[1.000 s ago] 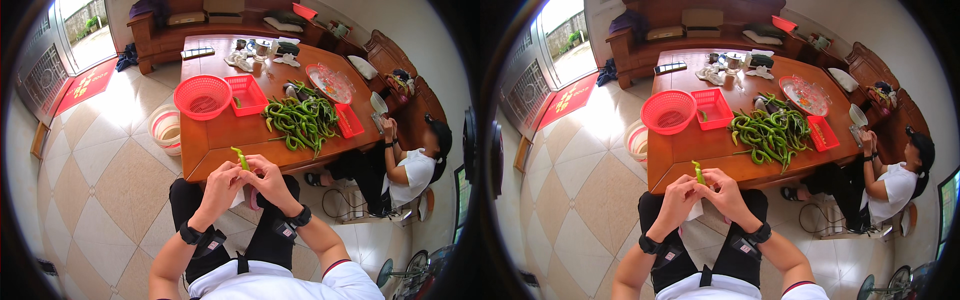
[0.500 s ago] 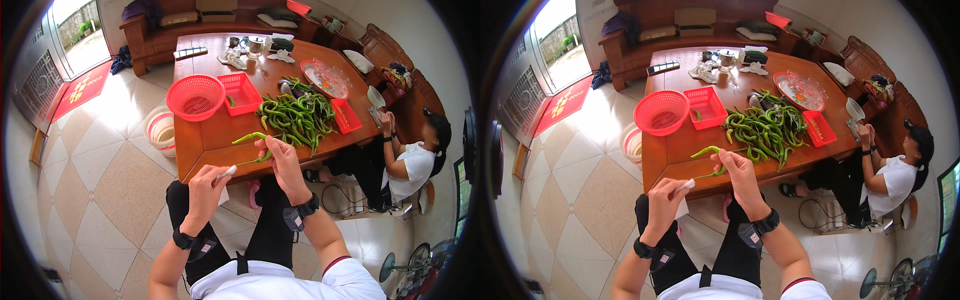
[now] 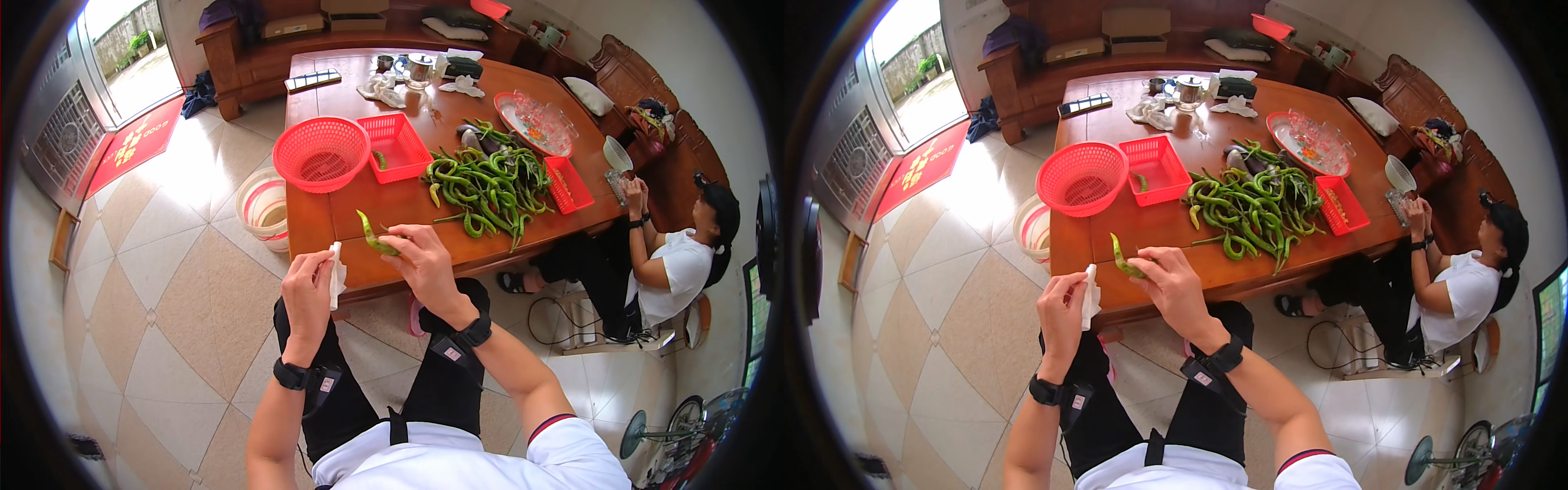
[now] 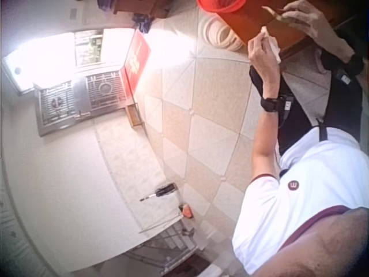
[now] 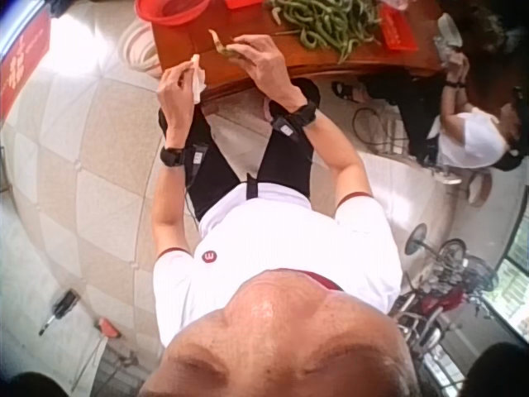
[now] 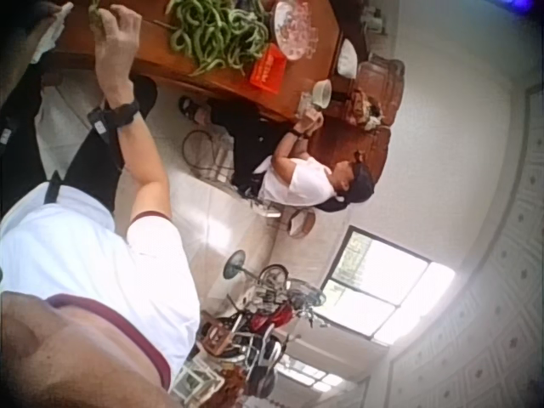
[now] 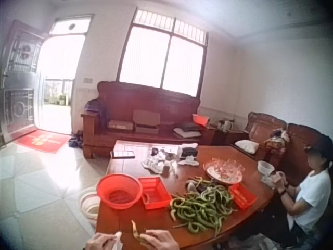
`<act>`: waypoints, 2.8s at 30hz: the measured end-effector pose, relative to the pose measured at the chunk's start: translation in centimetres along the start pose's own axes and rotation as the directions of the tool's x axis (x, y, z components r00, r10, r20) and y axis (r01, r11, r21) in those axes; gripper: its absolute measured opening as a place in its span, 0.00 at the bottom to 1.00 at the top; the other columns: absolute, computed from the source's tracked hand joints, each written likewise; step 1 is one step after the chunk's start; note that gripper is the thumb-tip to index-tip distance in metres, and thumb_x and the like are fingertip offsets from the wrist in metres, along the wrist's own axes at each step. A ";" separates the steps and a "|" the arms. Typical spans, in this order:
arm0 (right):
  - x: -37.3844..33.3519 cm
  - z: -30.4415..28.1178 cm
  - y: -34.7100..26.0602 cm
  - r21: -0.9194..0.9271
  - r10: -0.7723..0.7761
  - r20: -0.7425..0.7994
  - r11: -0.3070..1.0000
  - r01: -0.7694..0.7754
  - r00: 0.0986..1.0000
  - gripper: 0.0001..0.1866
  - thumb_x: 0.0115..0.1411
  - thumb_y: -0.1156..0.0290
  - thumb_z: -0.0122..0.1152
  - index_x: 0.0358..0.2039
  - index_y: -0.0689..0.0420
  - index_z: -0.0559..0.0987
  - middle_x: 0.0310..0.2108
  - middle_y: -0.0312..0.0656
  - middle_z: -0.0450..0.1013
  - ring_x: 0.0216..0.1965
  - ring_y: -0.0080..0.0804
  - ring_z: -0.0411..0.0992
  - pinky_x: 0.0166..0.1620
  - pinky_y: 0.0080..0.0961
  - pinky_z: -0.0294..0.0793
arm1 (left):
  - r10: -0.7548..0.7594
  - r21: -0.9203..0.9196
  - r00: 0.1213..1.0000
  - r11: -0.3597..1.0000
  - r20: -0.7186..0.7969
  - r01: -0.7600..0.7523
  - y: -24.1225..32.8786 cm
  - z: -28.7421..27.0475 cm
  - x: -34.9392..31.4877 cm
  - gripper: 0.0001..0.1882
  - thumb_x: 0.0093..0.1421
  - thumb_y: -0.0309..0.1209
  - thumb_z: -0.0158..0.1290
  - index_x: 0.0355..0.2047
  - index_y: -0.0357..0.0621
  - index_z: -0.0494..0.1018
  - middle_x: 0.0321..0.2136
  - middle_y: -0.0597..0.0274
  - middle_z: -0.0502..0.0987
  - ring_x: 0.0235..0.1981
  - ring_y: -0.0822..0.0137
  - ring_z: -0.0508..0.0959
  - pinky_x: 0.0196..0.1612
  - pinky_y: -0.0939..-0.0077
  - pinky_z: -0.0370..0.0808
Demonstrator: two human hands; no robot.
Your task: Sort beans from a basket and clean green peppers and an eggplant using a tissue.
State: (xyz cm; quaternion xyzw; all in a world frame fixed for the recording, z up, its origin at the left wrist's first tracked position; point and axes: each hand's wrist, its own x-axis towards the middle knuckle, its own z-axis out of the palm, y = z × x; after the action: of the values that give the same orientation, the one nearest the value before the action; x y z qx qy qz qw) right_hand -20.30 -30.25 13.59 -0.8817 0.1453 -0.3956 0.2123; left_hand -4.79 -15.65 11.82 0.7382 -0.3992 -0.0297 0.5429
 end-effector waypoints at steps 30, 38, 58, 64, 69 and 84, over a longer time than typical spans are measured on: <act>-2.6 0.5 2.0 -0.161 0.042 0.195 0.987 -0.010 0.980 0.13 0.56 0.68 0.68 0.43 0.52 0.81 0.54 0.41 0.73 0.55 0.43 0.69 0.55 0.38 0.69 | 0.184 0.224 0.983 0.958 0.009 -0.182 0.2 0.7 3.6 0.06 0.60 0.22 0.57 0.38 0.40 0.80 0.35 0.51 0.79 0.38 0.48 0.80 0.41 0.60 0.76; -2.4 0.2 1.1 -0.027 0.085 0.200 0.996 -0.081 0.976 0.15 0.57 0.69 0.68 0.45 0.55 0.80 0.52 0.42 0.75 0.52 0.44 0.72 0.55 0.37 0.69 | 0.304 0.157 0.928 0.927 0.217 -0.340 1.1 4.0 0.5 0.03 0.62 0.28 0.57 0.35 0.44 0.79 0.31 0.58 0.77 0.37 0.56 0.79 0.38 0.63 0.77; -2.8 0.0 1.2 -0.104 0.119 0.196 0.990 -0.100 0.973 0.16 0.61 0.67 0.64 0.50 0.52 0.80 0.49 0.40 0.76 0.51 0.40 0.72 0.54 0.36 0.68 | 0.291 0.298 0.955 0.908 0.055 -0.294 1.1 1.8 1.9 0.05 0.59 0.26 0.60 0.36 0.43 0.80 0.30 0.58 0.77 0.35 0.54 0.80 0.38 0.63 0.77; -2.0 1.0 0.2 -0.203 0.020 0.186 0.979 0.018 0.982 0.19 0.58 0.67 0.67 0.51 0.50 0.80 0.56 0.42 0.71 0.56 0.42 0.68 0.55 0.39 0.68 | 0.356 0.202 0.917 0.899 0.178 -0.388 0.5 2.3 -0.3 0.05 0.59 0.25 0.61 0.36 0.44 0.81 0.31 0.59 0.77 0.35 0.55 0.81 0.38 0.64 0.78; -2.2 1.0 0.9 -0.230 0.034 0.242 0.973 0.023 0.970 0.17 0.56 0.67 0.69 0.47 0.51 0.81 0.58 0.41 0.71 0.57 0.42 0.67 0.55 0.39 0.68 | 0.277 0.355 0.959 0.892 0.065 -0.282 -2.0 0.0 0.8 0.04 0.60 0.26 0.59 0.36 0.45 0.80 0.32 0.59 0.78 0.35 0.55 0.80 0.38 0.63 0.78; -2.2 0.2 0.2 -0.156 0.040 0.268 0.988 0.003 0.963 0.15 0.55 0.68 0.69 0.44 0.53 0.82 0.54 0.40 0.74 0.56 0.42 0.69 0.56 0.38 0.68 | 0.230 0.275 0.971 0.932 0.061 -0.238 -2.3 0.6 1.2 0.04 0.62 0.27 0.57 0.36 0.43 0.79 0.33 0.56 0.77 0.37 0.53 0.79 0.40 0.61 0.76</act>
State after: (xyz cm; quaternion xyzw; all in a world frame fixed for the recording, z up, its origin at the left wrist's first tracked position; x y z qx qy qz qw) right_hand -21.58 -29.43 11.94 -0.9398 0.1536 -0.2570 0.1645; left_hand -3.00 -16.70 10.17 0.7543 -0.4919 0.0818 0.4270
